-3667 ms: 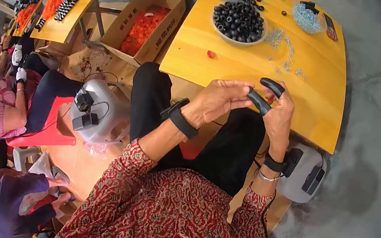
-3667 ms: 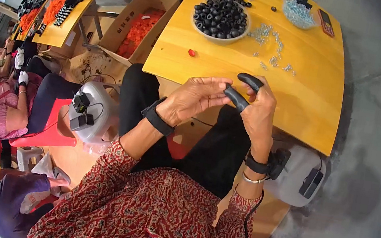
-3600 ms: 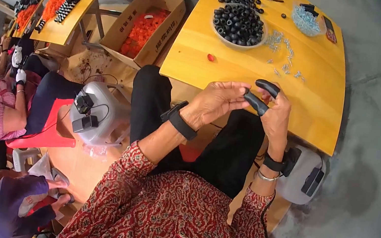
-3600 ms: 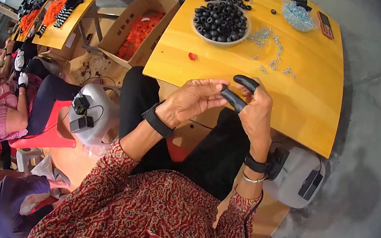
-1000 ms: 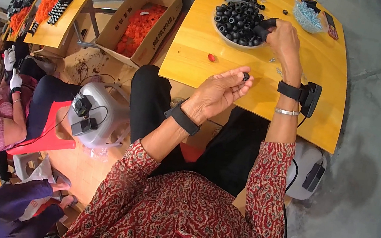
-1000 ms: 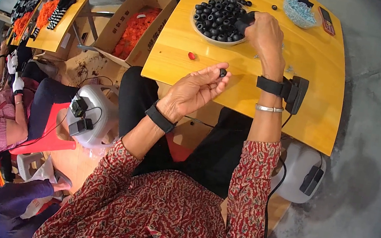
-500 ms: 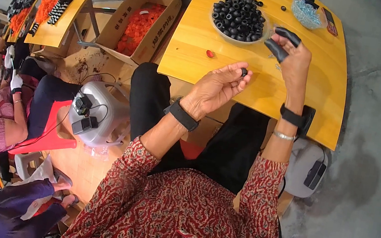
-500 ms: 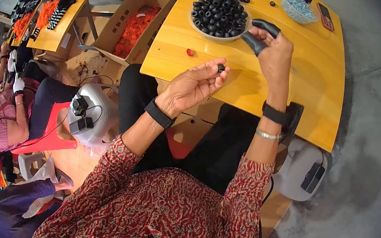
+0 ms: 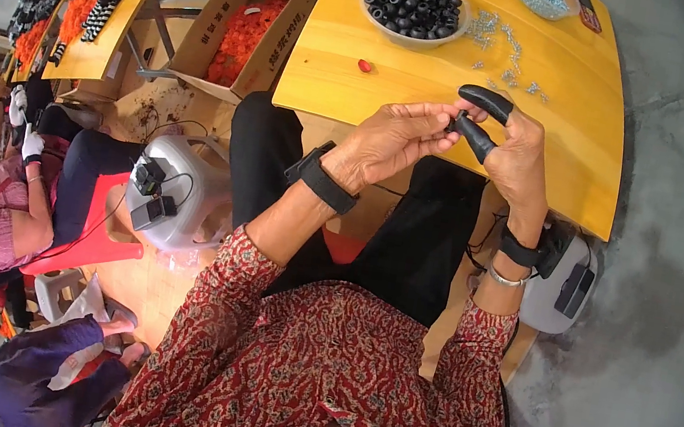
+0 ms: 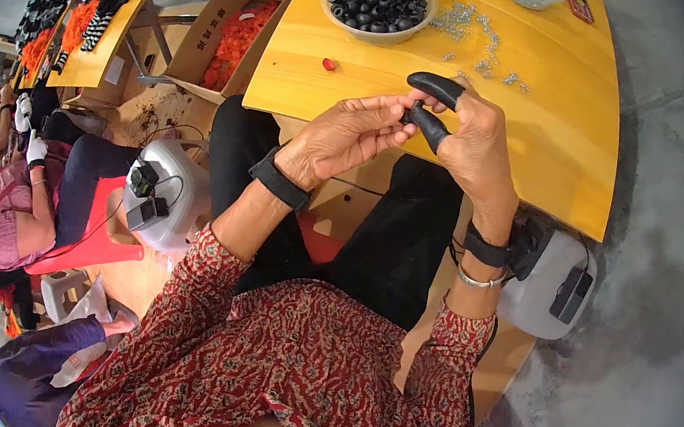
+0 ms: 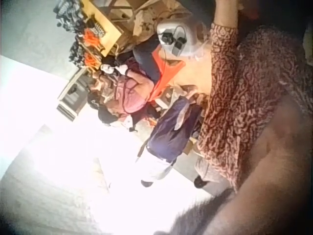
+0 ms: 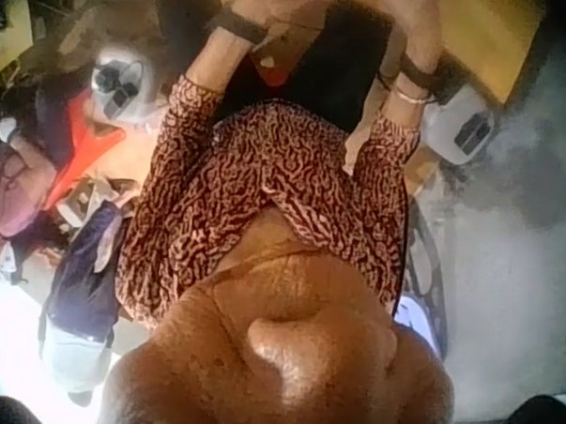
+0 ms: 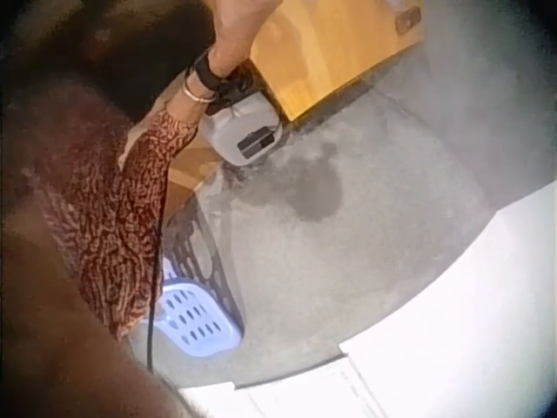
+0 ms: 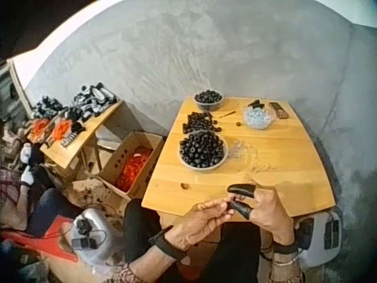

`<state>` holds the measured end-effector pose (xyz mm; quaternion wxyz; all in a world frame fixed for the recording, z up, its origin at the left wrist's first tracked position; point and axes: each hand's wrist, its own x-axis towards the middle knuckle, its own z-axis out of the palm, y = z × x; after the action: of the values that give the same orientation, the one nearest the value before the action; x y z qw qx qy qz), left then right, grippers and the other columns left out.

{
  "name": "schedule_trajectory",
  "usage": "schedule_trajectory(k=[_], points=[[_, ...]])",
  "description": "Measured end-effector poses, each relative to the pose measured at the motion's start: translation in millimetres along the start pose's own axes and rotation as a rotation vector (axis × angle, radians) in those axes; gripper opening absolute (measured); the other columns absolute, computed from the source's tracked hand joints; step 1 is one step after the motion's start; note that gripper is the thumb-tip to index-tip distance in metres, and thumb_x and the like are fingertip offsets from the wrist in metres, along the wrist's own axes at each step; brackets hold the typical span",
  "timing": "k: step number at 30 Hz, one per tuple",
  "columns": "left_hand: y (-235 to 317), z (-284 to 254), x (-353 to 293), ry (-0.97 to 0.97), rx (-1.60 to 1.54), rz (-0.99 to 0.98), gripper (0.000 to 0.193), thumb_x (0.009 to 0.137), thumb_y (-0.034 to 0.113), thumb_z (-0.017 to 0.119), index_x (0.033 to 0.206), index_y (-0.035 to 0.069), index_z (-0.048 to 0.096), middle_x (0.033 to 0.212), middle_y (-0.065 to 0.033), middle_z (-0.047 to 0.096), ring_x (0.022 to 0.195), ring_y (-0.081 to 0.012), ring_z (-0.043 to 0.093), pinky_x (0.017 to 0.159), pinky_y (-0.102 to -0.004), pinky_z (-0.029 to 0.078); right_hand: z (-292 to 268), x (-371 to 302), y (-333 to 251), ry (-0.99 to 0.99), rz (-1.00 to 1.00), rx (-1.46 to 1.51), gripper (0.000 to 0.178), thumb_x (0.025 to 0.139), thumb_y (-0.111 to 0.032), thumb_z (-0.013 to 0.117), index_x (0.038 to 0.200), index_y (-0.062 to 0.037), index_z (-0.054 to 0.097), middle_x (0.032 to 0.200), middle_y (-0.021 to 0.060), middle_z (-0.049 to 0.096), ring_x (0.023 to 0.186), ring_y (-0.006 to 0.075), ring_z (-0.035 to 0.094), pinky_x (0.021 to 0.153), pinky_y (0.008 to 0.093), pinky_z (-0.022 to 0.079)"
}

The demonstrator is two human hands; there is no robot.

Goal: The person assembles black plastic components by repeatedly inserting small black pieces into curved fittings by hand.

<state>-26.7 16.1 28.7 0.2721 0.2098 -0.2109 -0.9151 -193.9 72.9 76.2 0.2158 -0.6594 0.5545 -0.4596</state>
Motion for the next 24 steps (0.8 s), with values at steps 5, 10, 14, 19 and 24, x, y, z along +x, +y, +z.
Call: schedule_trajectory(k=[5,10,14,19,24], points=[[-2.7,0.7,-2.3,0.010,0.048,-0.015,0.021,0.089,0.010,0.059,0.105,-0.004,0.063,0.091,-0.0078,0.065,0.083,-0.0152,0.063,0.077,-0.0230,0.054,-0.9,-6.6,-3.8,-0.036,-0.001,0.000,0.029,0.073,0.006,0.066,0.100,-0.0021,0.066,0.091,0.0080,0.065,0.082,0.0202,0.064,0.073,0.0270,0.049],[-6.6,-0.2,0.8,-0.014,0.046,-0.025,0.024,0.088,0.012,0.060,0.108,-0.001,0.063,0.089,-0.0070,0.064,0.082,-0.0136,0.063,0.076,-0.0217,0.054,3.0,-13.2,3.3,0.023,-0.040,-0.008,0.030,0.073,0.006,0.065,0.101,-0.0031,0.067,0.093,0.0076,0.065,0.085,0.0199,0.064,0.075,0.0269,0.050],[-8.3,-0.9,0.5,-0.025,0.059,-0.011,0.024,0.088,0.013,0.060,0.108,-0.001,0.063,0.089,-0.0065,0.064,0.082,-0.0133,0.062,0.075,-0.0215,0.054,8.7,-16.9,1.5,0.055,-0.030,-0.012,0.030,0.073,0.006,0.066,0.101,-0.0035,0.067,0.096,0.0069,0.065,0.088,0.0192,0.063,0.077,0.0276,0.050],[-11.4,-5.8,1.5,0.010,0.021,-0.011,0.020,0.090,0.010,0.057,0.104,-0.003,0.061,0.091,-0.0073,0.063,0.083,-0.0147,0.063,0.075,-0.0219,0.054,14.8,-22.1,4.7,0.147,-0.023,0.025,0.028,0.074,0.002,0.069,0.101,-0.0035,0.067,0.095,0.0063,0.065,0.083,0.0163,0.060,0.071,0.0257,0.048],[-10.7,-2.3,1.6,0.019,-0.085,0.006,0.017,0.089,0.007,0.057,0.102,-0.003,0.060,0.093,-0.0094,0.062,0.085,-0.0165,0.062,0.076,-0.0228,0.054,21.2,-32.7,17.9,0.333,0.000,0.080,0.022,0.073,-0.002,0.073,0.095,-0.0022,0.067,0.093,0.0055,0.064,0.077,0.0134,0.056,0.064,0.0235,0.045]])
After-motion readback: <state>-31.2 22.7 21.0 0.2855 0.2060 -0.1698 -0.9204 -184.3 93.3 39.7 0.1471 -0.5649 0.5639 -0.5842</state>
